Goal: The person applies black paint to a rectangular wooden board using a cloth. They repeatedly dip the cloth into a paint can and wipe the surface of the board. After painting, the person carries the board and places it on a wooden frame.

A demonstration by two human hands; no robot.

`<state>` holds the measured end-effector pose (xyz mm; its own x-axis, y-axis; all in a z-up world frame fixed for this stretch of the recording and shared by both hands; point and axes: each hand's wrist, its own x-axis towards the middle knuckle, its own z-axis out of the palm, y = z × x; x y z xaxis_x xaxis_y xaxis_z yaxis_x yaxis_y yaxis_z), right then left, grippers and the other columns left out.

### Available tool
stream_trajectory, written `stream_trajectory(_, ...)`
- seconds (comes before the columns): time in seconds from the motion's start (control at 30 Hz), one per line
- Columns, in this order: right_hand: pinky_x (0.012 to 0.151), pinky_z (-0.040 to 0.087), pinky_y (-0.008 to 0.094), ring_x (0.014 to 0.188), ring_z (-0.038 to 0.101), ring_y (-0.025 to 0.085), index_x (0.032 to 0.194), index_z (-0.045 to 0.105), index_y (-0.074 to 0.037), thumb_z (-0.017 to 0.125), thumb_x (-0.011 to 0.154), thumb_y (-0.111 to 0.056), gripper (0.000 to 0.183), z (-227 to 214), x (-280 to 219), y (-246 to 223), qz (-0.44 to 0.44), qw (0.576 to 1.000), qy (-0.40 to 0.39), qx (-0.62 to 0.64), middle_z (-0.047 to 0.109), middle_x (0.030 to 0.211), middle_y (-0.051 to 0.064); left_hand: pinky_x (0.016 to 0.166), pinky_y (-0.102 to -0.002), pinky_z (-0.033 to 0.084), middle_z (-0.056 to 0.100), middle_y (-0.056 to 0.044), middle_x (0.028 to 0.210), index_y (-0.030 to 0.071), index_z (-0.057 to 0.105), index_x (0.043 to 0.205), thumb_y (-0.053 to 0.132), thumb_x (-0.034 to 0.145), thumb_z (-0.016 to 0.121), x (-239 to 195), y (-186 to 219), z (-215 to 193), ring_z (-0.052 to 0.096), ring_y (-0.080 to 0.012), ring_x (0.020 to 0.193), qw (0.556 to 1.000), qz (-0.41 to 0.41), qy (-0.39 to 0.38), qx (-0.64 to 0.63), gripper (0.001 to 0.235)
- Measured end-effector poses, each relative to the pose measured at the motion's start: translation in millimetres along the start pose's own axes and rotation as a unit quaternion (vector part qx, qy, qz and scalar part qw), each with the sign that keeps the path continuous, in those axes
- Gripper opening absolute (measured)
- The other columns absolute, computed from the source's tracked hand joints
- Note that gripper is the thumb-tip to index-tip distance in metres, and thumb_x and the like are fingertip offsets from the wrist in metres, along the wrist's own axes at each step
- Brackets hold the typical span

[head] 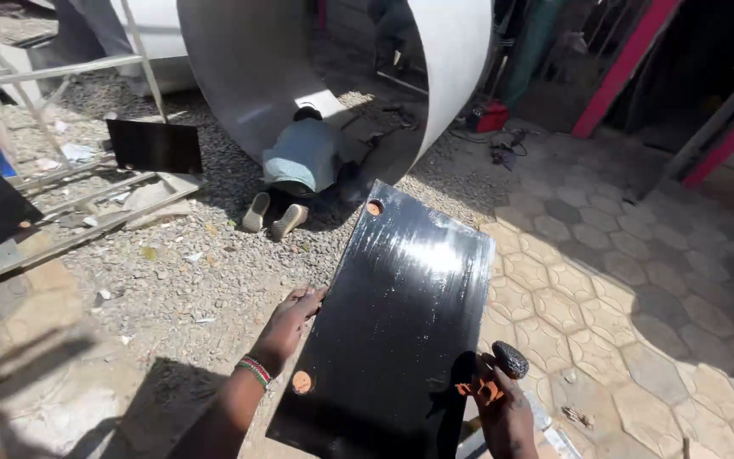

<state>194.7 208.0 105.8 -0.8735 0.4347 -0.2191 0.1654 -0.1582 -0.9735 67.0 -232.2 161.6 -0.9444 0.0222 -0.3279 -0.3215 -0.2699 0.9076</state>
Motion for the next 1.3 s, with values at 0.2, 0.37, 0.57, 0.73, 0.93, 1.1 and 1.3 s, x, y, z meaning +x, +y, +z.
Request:
stream_trajectory(0.2,0.125,0.05,0.031,0.15,0.07,0.013,0.152,0.087,-0.033,0.088,0.1,-0.011,0.056,148.6,-2.2,-59.6,-0.312,0.88,-0.03,-0.356,0.078,0.165,-0.01,0.138,-0.034,0.047,0.076,-0.01,0.17,0.004,0.077,0.16,0.044,0.113,0.055,-98.1,70.7,-115.5,0.069,-0.0222,0.162,0.992,0.07,0.099,0.025,0.065)
stream_trajectory(0.37,0.14,0.047,0.046,0.157,0.065,0.036,0.165,0.058,0.009,0.057,0.107,-0.004,0.059,322.9,-50.4,-105.4,-0.099,0.948,-0.273,0.13,0.068,0.168,0.027,0.149,-0.048,0.025,0.042,-0.013,0.198,0.002,0.046,0.183,0.063,0.108,0.057,-99.9,45.6,-266.6,0.031,-0.0322,0.185,0.966,0.069,0.133,-0.212,0.096)
stream_trajectory(0.57,0.149,0.019,0.045,0.182,0.034,0.025,0.181,0.049,-0.008,0.061,0.107,-0.031,0.078,496.8,-91.4,-138.1,-0.194,0.889,-0.306,-0.28,0.047,0.192,0.01,0.149,-0.054,0.03,0.071,-0.015,0.169,0.003,0.067,0.167,0.05,0.117,0.055,-145.6,33.6,-377.1,0.062,-0.037,0.163,0.91,0.045,0.166,-0.378,0.07)
stream_trajectory(0.73,0.112,0.051,0.044,0.131,0.072,0.025,0.156,0.069,-0.016,0.062,0.103,-0.026,0.055,626.6,-113.3,-151.8,-0.257,0.828,-0.42,-0.27,0.081,0.144,0.008,0.152,-0.051,0.028,0.059,-0.016,0.185,-0.001,0.057,0.176,0.042,0.118,0.051,-185.0,52.8,-412.2,0.049,-0.0396,0.177,0.861,0.056,0.224,-0.453,0.073)
stream_trajectory(0.93,0.116,0.05,0.04,0.131,0.071,0.02,0.149,0.074,-0.015,0.065,0.099,-0.015,0.051,754.3,-133.4,-147.0,-0.281,0.775,-0.521,-0.222,0.082,0.139,0.004,0.15,-0.049,0.027,0.052,-0.013,0.194,0.004,0.052,0.181,0.044,0.111,0.055,-198.7,58.1,-455.2,0.048,-0.0361,0.178,0.834,0.097,0.288,-0.46,0.08)
stream_trajectory(1.1,0.102,0.053,0.043,0.111,0.074,0.025,0.134,0.069,-0.017,0.061,0.097,-0.014,0.038,827.1,-160.8,-153.1,-0.255,0.757,-0.53,-0.286,0.086,0.116,0.006,0.149,-0.05,0.031,0.053,-0.015,0.193,0.003,0.055,0.179,0.042,0.112,0.055,-166.2,72.4,-476.2,0.046,-0.0411,0.18,0.79,0.115,0.344,-0.494,0.077)
stream_trajectory(1.3,0.096,0.057,0.05,0.105,0.081,0.032,0.155,0.065,-0.024,0.059,0.098,-0.02,0.058,902.8,-132.4,-160.4,-0.238,0.729,-0.537,-0.352,0.089,0.112,0.009,0.15,-0.051,0.026,0.043,-0.015,0.198,0.006,0.044,0.186,0.059,0.108,0.055,-49.7,52.5,-512.1,0.041,-0.041,0.181,0.759,0.122,0.348,-0.537,0.095)
